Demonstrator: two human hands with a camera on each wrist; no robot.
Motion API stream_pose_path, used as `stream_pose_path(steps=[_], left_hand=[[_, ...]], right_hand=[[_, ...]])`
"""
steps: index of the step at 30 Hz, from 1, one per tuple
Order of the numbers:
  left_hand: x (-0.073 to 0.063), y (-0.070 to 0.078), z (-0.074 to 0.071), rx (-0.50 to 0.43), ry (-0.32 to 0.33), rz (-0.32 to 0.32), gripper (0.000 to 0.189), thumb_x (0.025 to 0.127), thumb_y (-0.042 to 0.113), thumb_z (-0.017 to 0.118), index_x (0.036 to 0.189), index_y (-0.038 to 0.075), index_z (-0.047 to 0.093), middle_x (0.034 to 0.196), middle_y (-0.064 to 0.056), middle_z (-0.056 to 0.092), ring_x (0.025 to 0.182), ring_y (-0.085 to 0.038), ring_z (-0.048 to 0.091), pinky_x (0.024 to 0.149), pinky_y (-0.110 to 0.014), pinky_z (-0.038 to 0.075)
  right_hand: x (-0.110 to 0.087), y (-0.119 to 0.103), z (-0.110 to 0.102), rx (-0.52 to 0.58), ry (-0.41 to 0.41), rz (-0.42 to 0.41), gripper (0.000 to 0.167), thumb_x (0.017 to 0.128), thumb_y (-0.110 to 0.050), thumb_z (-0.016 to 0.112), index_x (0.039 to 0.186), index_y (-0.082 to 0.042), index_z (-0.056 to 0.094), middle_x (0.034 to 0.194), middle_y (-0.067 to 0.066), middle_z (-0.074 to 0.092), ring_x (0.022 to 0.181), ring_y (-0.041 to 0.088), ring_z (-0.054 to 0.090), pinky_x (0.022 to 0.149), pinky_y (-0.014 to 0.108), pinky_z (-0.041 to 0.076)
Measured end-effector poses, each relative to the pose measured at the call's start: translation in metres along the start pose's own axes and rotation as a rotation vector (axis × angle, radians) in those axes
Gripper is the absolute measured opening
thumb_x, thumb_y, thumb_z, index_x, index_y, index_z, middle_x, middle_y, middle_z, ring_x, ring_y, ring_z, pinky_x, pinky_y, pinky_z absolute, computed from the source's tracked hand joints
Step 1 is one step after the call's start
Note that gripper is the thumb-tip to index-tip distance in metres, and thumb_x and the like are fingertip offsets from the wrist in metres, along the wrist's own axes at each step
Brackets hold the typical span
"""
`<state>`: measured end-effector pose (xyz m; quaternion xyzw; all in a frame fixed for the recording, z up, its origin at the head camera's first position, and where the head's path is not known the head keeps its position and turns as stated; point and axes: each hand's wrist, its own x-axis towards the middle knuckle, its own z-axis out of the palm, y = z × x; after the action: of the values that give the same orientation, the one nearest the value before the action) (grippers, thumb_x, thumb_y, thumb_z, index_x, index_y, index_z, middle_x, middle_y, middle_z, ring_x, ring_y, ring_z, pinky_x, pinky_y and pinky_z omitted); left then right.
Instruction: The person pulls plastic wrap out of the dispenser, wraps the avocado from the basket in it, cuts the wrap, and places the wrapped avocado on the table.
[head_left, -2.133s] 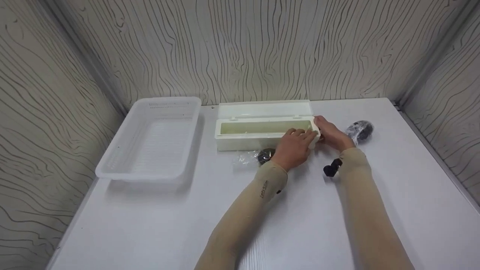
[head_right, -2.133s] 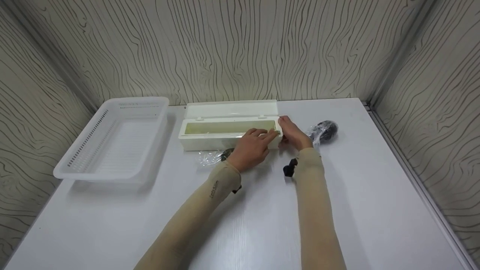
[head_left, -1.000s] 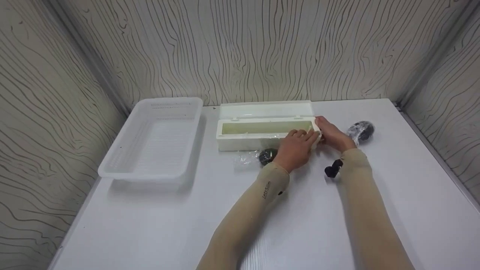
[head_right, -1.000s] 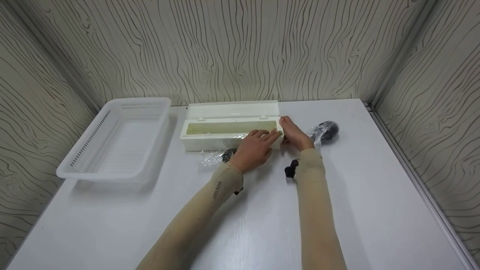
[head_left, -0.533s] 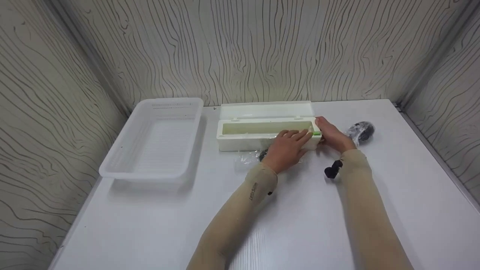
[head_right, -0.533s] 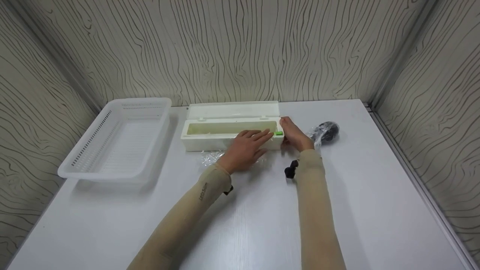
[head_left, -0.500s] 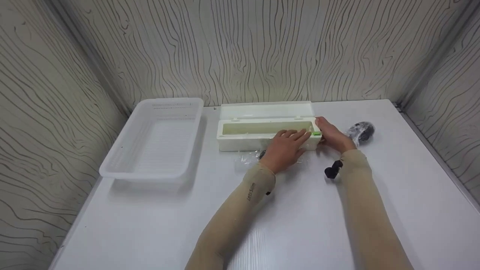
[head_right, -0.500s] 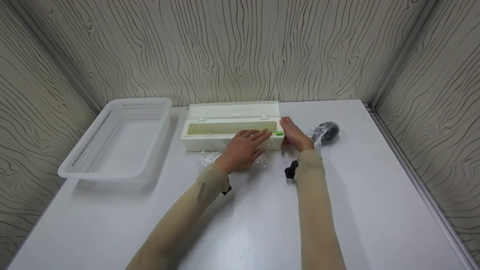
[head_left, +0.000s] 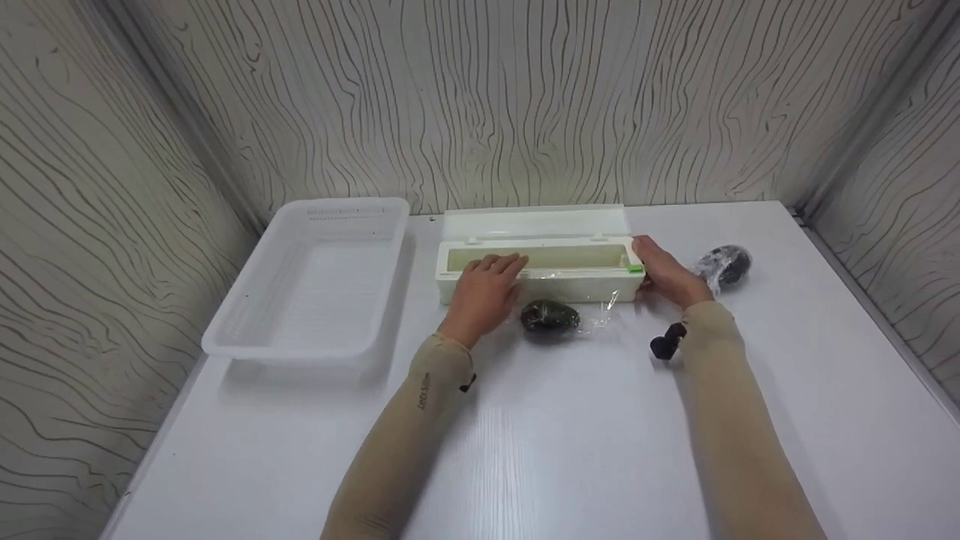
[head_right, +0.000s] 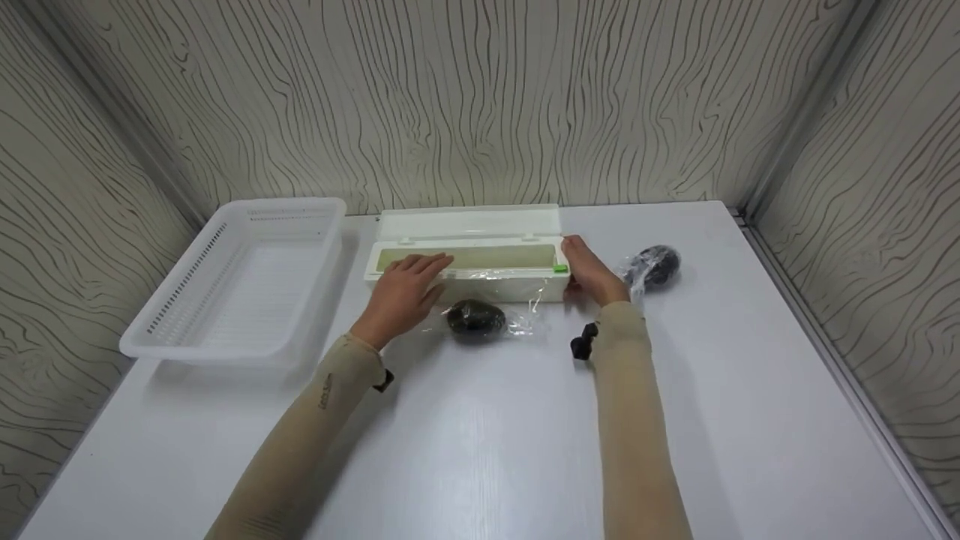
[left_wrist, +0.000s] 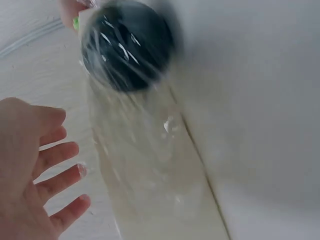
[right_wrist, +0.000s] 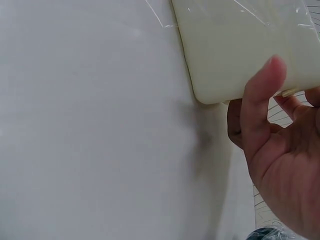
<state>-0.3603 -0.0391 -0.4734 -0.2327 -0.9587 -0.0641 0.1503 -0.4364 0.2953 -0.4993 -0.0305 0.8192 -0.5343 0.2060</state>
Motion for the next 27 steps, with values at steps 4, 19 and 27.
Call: stream_pose_path(steps=[4, 19, 27], left_hand=[[-0.007, -0.018, 0.003, -0.019, 0.066, -0.055, 0.039, 0.099, 0.031, 0.056, 0.137, 0.021, 0.055, 0.133, 0.003, 0.061, 0.124, -0.018, 0.056, 0.106, -0.040, 0.045], [-0.007, -0.033, 0.004, -0.279, 0.168, -0.140, 0.010, 0.094, 0.009, 0.062, 0.099, 0.015, 0.067, 0.093, 0.002, 0.069, 0.088, -0.014, 0.064, 0.078, -0.028, 0.055], [-0.016, -0.037, 0.004, -0.353, 0.174, -0.141, 0.007, 0.093, 0.011, 0.064, 0.097, 0.015, 0.067, 0.088, 0.002, 0.067, 0.081, -0.011, 0.061, 0.073, -0.026, 0.054]], right_hand=[[-0.003, -0.003, 0.001, -0.016, 0.002, 0.001, 0.063, 0.102, -0.056, 0.010, 0.152, -0.018, 0.012, 0.151, 0.020, 0.030, 0.127, 0.030, 0.042, 0.103, 0.040, 0.040], [-0.012, -0.015, 0.002, -0.065, 0.039, 0.018, 0.060, 0.104, -0.050, 0.011, 0.152, -0.013, 0.013, 0.150, 0.024, 0.032, 0.124, 0.034, 0.044, 0.099, 0.045, 0.044], [-0.005, -0.006, 0.001, -0.142, 0.099, -0.035, 0.065, 0.103, -0.055, 0.015, 0.151, -0.011, 0.021, 0.142, 0.022, 0.041, 0.103, 0.022, 0.055, 0.081, 0.037, 0.054]])
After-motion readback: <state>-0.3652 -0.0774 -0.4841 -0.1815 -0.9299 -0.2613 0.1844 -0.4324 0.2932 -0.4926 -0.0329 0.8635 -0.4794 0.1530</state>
